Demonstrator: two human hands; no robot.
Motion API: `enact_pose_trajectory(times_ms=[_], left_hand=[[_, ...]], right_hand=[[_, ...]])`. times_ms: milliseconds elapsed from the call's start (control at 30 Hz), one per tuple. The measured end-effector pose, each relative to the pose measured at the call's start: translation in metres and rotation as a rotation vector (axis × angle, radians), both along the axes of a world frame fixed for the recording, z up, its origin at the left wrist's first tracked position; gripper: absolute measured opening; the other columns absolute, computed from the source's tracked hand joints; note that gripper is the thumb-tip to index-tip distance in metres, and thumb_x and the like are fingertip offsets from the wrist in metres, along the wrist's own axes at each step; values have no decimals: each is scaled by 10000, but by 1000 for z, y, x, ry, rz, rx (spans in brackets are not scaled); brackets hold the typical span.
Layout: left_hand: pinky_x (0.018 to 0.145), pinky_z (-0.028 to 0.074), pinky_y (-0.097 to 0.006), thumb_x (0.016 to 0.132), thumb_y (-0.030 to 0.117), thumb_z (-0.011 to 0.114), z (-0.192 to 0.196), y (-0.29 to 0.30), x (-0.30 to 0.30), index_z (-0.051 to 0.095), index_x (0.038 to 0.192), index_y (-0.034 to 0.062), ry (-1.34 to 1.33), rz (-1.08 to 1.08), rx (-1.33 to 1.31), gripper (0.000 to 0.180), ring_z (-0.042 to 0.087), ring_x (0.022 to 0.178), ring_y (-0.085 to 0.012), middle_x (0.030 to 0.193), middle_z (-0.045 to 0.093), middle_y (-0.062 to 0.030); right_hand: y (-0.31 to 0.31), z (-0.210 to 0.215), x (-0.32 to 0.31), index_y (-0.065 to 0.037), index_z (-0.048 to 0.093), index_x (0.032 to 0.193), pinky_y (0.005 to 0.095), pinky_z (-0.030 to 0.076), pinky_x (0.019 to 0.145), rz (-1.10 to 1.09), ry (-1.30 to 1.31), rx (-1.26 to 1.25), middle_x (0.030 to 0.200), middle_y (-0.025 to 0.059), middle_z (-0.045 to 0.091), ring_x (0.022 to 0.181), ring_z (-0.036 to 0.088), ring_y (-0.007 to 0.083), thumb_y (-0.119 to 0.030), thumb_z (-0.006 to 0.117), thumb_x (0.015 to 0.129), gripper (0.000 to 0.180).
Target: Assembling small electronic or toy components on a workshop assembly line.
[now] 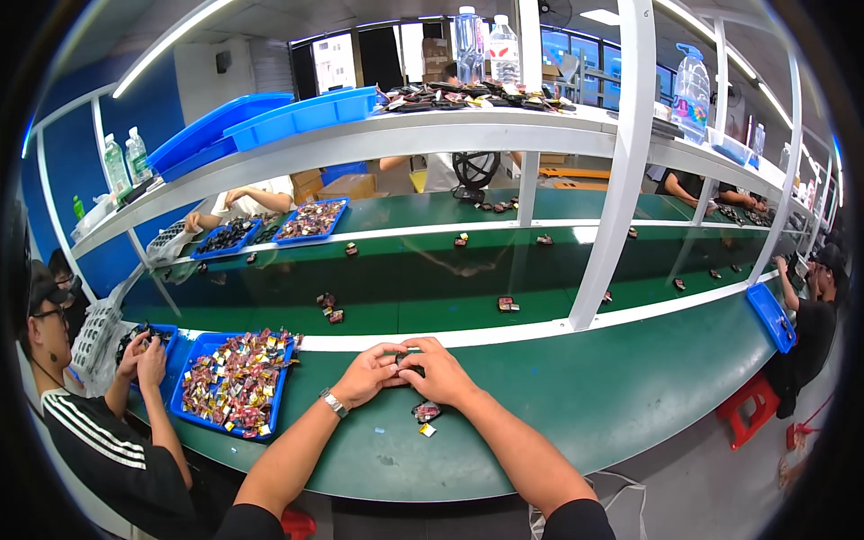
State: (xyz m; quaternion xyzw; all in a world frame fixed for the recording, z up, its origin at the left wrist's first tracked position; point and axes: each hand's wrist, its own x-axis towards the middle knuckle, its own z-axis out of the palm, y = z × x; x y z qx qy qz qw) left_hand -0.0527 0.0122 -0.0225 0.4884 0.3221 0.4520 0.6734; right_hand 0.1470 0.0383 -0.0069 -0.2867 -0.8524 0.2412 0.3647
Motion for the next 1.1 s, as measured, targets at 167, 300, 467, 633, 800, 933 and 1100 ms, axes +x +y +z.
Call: enact_pose_trajectory(times_ms=[167, 300, 467, 633, 800, 933, 1100], left_hand=[[989, 522, -376, 1002, 78, 478, -4, 1, -3, 474, 1282, 43, -94, 12, -21, 283, 595, 1124, -195, 1187, 579, -100], [995, 517, -375, 997, 64, 478, -5, 2, -4, 465, 1297, 40, -97, 7, -21, 301, 592, 1127, -199, 1194, 574, -107], [1013, 500, -401, 980, 74, 516, -8, 3, -6, 473, 1283, 45, -133, 7, -19, 308, 594, 1129, -208, 1218, 579, -120], [1013, 500, -398, 976, 81, 528, -7, 2, -5, 469, 1282, 43, -132, 11, -25, 313, 594, 1131, -213, 1200, 584, -118], [989, 518, -368, 974, 93, 544, -5, 0, -1, 472, 1271, 46, -115, 58, -26, 309, 601, 1117, -204, 1176, 590, -114], [977, 524, -360, 973, 95, 555, -6, 0, 0, 478, 1254, 55, -104, 96, 7, 294, 603, 1100, -189, 1181, 590, -110], [990, 523, -353, 998, 67, 482, -4, -1, -1, 461, 1269, 42, -119, 105, 23, 273, 603, 1108, -199, 1164, 603, -126]], right_hand=[[-3, 0, -5, -74, 723, 903, 377, 436, 997, -87, 50, -7, 1206, 59, 599, 1181, 511, 270, -148, 688, 825, 114], [-6, -6, -11, -76, 730, 914, 366, 459, 961, -133, 74, 36, 1175, 50, 609, 1147, 531, 260, -131, 689, 816, 120], [-7, -12, -16, -75, 735, 906, 362, 478, 930, -186, 114, 102, 1134, 44, 626, 1109, 550, 253, -111, 695, 798, 121], [-5, -14, -17, -72, 734, 899, 367, 481, 922, -180, 160, 84, 1117, 36, 636, 1089, 555, 252, -101, 696, 792, 117], [-8, -14, -22, -73, 736, 901, 373, 479, 928, -220, 190, 60, 1134, 47, 641, 1096, 558, 267, -79, 700, 778, 128], [-11, -9, -27, -59, 731, 910, 381, 471, 949, -203, 218, 99, 1171, 74, 633, 1120, 552, 290, -51, 703, 763, 149], [-11, 0, -23, -53, 724, 905, 385, 470, 950, -165, 212, 231, 1186, 91, 622, 1130, 544, 302, -49, 705, 754, 153]])
